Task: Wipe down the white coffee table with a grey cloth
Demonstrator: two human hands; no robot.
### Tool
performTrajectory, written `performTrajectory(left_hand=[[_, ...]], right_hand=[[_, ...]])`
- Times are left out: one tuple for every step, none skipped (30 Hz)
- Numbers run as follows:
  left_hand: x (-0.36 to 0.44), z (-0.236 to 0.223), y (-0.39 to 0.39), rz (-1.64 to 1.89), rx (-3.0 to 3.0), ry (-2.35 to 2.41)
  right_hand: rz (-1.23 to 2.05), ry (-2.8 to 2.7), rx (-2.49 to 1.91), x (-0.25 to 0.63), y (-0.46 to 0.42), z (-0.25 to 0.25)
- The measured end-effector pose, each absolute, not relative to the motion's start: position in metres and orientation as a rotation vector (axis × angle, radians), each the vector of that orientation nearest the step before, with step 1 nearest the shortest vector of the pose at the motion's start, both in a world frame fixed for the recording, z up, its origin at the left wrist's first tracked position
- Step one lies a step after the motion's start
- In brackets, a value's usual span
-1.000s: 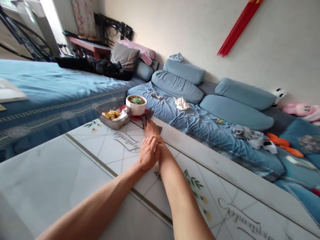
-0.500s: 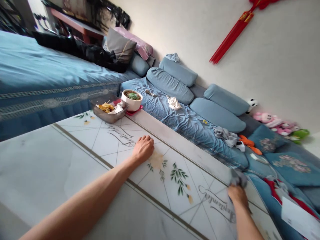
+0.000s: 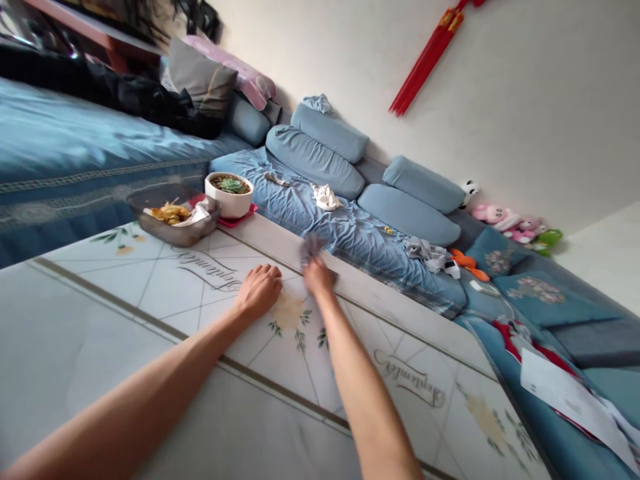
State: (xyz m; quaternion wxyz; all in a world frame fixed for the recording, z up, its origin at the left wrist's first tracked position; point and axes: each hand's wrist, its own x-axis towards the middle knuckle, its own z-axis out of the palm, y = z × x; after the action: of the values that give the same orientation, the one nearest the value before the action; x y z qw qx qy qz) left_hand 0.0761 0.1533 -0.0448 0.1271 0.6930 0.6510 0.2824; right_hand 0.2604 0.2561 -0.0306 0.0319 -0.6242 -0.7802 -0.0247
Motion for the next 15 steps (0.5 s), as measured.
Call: performTrajectory(left_hand=[[0.074,-0.045,0.154,0.871,1.958,1.924],[0.071,-0.045,0.154,0.921,1.894,1.959],[0.067,-0.045,0.155,0.966,1.830,1.997],[0.064,-0.045,0.155,1.000,1.771,2.033],[0.060,-0.045,0.154,1.020,1.728,2.060],[0.056,-0.045,0.154,1.026,1.704,2.076],[0.053,-0.044,0.153,1.020,1.697,2.085],[0.050,-0.044,0.153,1.008,1.695,2.097],[0.049,-0.044,0.152,0.993,1.692,2.115],[0.047,-0.043,0.152,0.973,1.693,2.132],[0.046,-0.043,0.152,0.955,1.694,2.148],[0.045,-0.043,0.151,0.939,1.699,2.158],[0.044,-0.043,0.151,0.926,1.710,2.159],[0.043,-0.043,0.151,0.918,1.722,2.158],[0.041,-0.043,0.151,0.914,1.729,2.157]], right_hand=[[-0.036,-2.496,-1.787,0.228,0.256,-0.035],[-0.006,-2.568,-1.665,0.201,0.255,-0.039],[0.022,-2.619,-1.562,0.181,0.253,-0.041],[0.048,-2.644,-1.490,0.168,0.253,-0.043],[0.070,-2.647,-1.450,0.163,0.254,-0.043],[0.090,-2.632,-1.442,0.166,0.258,-0.043],[0.107,-2.605,-1.461,0.176,0.264,-0.042],[0.119,-2.568,-1.502,0.192,0.273,-0.041],[0.124,-2.522,-1.563,0.214,0.282,-0.040],[0.121,-2.470,-1.635,0.241,0.293,-0.038],[0.117,-2.411,-1.717,0.273,0.303,-0.036],[0.114,-2.344,-1.806,0.308,0.311,-0.033],[0.114,-2.272,-1.902,0.345,0.317,-0.031],[0.118,-2.193,-2.003,0.385,0.321,-0.028],[0.121,-2.107,-2.106,0.427,0.322,-0.025]])
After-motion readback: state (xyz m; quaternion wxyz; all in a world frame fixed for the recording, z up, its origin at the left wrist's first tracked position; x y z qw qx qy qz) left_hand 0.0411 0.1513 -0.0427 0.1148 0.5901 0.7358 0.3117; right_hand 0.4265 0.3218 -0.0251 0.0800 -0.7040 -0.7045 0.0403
